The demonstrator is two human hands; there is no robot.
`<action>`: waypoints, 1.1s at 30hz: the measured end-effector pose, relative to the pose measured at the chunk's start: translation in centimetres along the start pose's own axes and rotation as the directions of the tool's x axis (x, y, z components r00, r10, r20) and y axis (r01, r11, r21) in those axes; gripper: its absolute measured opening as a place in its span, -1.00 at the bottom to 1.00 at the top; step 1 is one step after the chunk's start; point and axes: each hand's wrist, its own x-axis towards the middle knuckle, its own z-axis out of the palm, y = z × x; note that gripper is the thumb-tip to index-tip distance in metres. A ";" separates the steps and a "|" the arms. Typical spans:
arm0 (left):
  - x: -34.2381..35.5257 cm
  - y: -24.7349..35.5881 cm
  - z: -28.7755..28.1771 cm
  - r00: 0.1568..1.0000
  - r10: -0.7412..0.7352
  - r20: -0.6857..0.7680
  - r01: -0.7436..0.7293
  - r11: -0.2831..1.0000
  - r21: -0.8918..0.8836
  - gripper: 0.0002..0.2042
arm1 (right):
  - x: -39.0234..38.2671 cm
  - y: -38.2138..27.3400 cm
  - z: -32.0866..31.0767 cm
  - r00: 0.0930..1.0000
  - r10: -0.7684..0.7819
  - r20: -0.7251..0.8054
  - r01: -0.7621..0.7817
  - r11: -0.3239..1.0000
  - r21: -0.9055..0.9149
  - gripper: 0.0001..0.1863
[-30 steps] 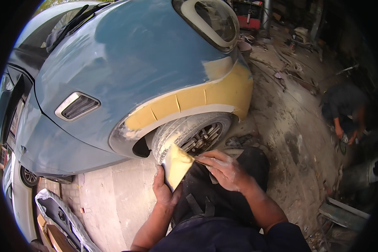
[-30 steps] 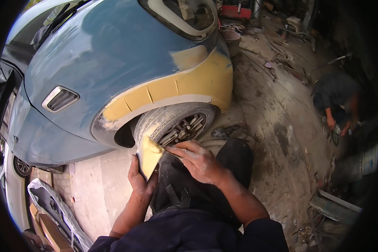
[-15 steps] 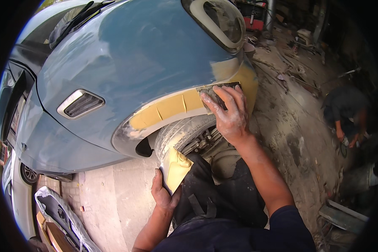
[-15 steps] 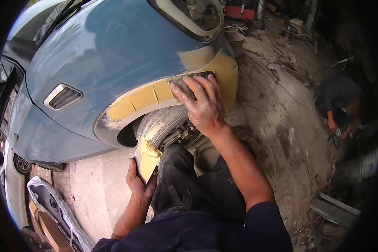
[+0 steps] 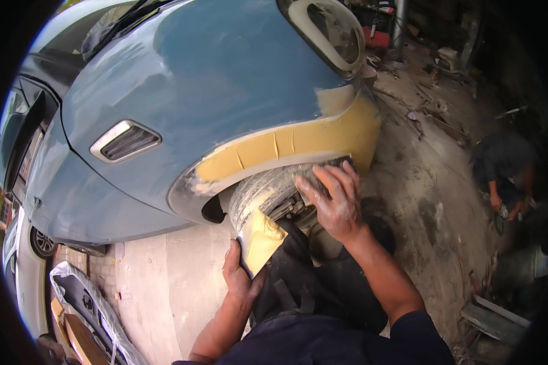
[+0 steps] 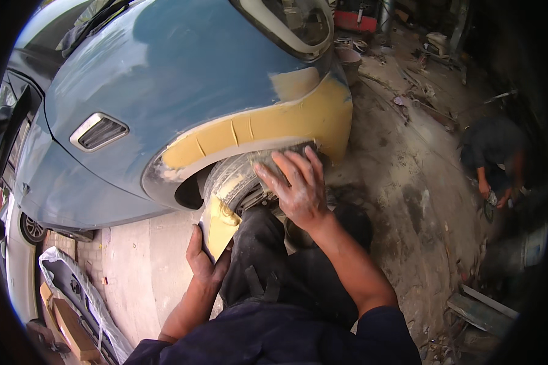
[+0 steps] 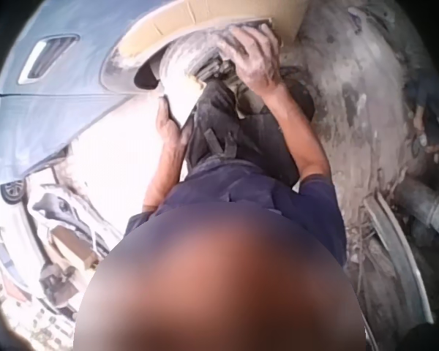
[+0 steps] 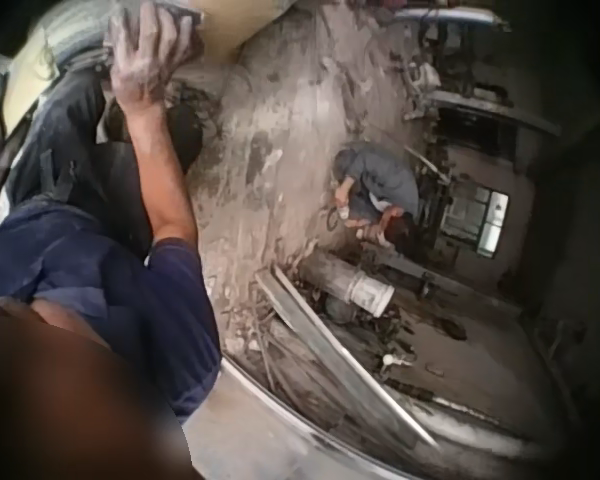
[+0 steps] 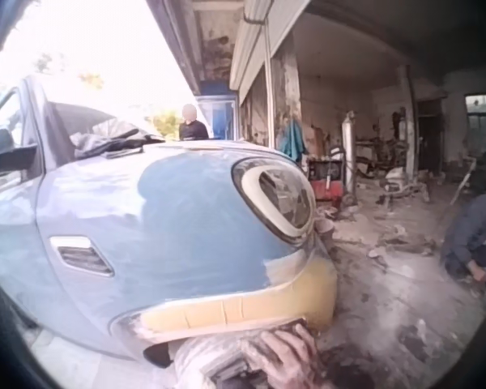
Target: The person applies yellow body filler to the front bumper of a light blue car using a spreader. They smooth the filler over the surface and around the wheel arch, then scrape excess material from the spreader.
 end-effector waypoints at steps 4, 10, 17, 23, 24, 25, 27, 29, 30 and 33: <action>-0.4 0.0 -0.2 1.000 -0.001 -0.021 -0.001 0.995 -0.101 -0.54 | 5.1 -0.8 1.0 0.999 -0.032 -0.029 0.031 0.999 -0.032 -0.50; -1.0 0.7 -1.0 0.999 0.035 0.024 -0.032 0.991 -0.129 -0.53 | 7.1 -1.3 3.1 0.999 -0.035 -0.033 0.033 0.998 -0.053 -0.45; -0.5 1.0 -1.7 0.998 0.033 0.062 -0.023 0.989 -0.147 -0.51 | 2.1 -1.7 3.7 0.997 -0.078 0.026 0.080 0.993 -0.081 -0.48; -1.0 1.4 -2.2 0.999 0.035 0.017 -0.033 0.995 -0.093 -0.48 | 1.9 -4.4 1.5 0.996 -0.036 0.085 0.037 0.999 -0.009 -0.53; -1.2 1.5 -2.3 1.000 0.025 -0.011 -0.026 0.998 -0.064 -0.46 | 2.9 -4.8 1.6 0.997 -0.047 0.065 0.048 0.999 -0.015 -0.54; -1.2 1.5 -2.3 0.999 0.015 -0.030 -0.015 1.000 -0.020 -0.45 | 4.2 -5.2 1.9 0.997 -0.062 0.041 0.063 0.998 -0.014 -0.55; -1.4 1.8 -2.5 1.000 0.021 0.011 -0.020 0.999 -0.029 -0.44 | 6.5 -6.0 2.6 0.996 -0.088 -0.001 0.088 0.996 -0.011 -0.55; -1.7 1.9 -2.6 1.000 0.030 0.007 -0.029 0.999 -0.033 -0.43 | 8.1 -6.5 3.2 0.995 -0.103 -0.007 0.103 0.994 -0.022 -0.54; -1.8 2.0 -2.7 0.999 0.040 -0.017 -0.041 0.998 -0.041 -0.42 | 8.5 -6.5 3.4 0.994 -0.110 0.001 0.110 0.994 -0.028 -0.54; -1.8 2.1 -3.0 0.998 0.053 -0.033 -0.055 0.997 -0.060 -0.41 | 8.5 -6.5 4.5 0.993 -0.119 0.003 0.119 0.992 -0.043 -0.53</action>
